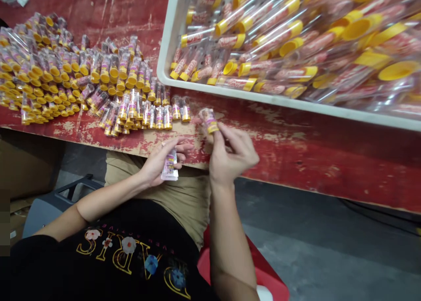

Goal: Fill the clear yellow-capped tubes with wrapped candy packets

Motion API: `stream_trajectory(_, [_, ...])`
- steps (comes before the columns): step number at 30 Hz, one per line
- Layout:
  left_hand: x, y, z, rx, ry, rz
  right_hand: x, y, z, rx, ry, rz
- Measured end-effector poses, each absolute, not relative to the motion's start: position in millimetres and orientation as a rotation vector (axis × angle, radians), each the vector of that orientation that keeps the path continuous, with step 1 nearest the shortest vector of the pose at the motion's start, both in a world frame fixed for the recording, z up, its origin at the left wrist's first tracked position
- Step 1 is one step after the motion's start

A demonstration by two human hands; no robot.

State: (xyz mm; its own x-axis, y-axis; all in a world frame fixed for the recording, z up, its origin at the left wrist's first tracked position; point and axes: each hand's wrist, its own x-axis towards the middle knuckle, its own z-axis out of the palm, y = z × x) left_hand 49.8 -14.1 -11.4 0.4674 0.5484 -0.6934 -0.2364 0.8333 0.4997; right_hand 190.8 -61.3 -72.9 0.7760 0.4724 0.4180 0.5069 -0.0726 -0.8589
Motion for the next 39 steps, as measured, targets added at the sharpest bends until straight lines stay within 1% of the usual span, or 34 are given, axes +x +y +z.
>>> stream_trajectory(3, [43, -4, -9, 0.303, 0.963, 0.527, 207, -37, -87, -1.741, -0.886, 0.097])
stream_trajectory(5, [36, 1, -4, 0.314, 0.944, 0.571, 213, -31, -82, -1.733, -1.025, 0.173])
stream_trajectory(7, [30, 5, 1, 0.323, 0.931, 0.620, 222, -26, -64, -1.765, -1.119, 0.109])
stream_trajectory(10, [28, 10, 5, 0.323, 0.913, 0.650, 251, -2, -28, -1.881, -1.216, -0.085])
stream_trajectory(11, [29, 11, 6, 0.316, 0.908, 0.649, 263, 11, -17, -1.905, -1.274, -0.077])
stream_trajectory(14, [34, 13, 11, 0.268, 0.890, 0.651, 291, 50, 7, -1.888, -1.503, 0.189])
stream_trajectory(16, [35, 14, 14, 0.235, 0.873, 0.659, 292, 59, 16, -1.814, -1.543, 0.365])
stream_trajectory(18, [34, 14, 17, 0.221, 0.857, 0.669, 278, 48, 20, -1.671, -1.415, 0.503])
stream_trajectory(21, [32, 14, 17, 0.215, 0.853, 0.696, 248, 7, 21, -1.285, -0.959, 0.709])
stream_trajectory(23, [33, 12, 14, 0.216, 0.865, 0.705, 231, -22, 21, -1.031, -0.633, 0.792])
stream_trajectory(25, [35, 10, 12, 0.230, 0.885, 0.696, 220, -42, 19, -0.908, -0.453, 0.847])
stream_trajectory(27, [39, 7, 10, 0.249, 0.909, 0.692, 211, -54, 14, -0.970, -0.446, 0.911])
stream_trajectory(30, [45, 2, 9, 0.268, 0.950, 0.730, 194, -58, -1, -1.323, -0.655, 0.927])
stream_trajectory(32, [48, -2, 8, 0.299, 0.967, 0.755, 182, -56, -13, -1.496, -0.798, 0.863])
stream_trajectory(36, [50, -9, 6, 0.355, 1.016, 0.794, 166, -52, -30, -1.558, -0.843, 0.751])
stream_trajectory(39, [51, -11, 8, 0.351, 1.068, 0.859, 159, -51, -35, -1.528, -0.824, 0.741])
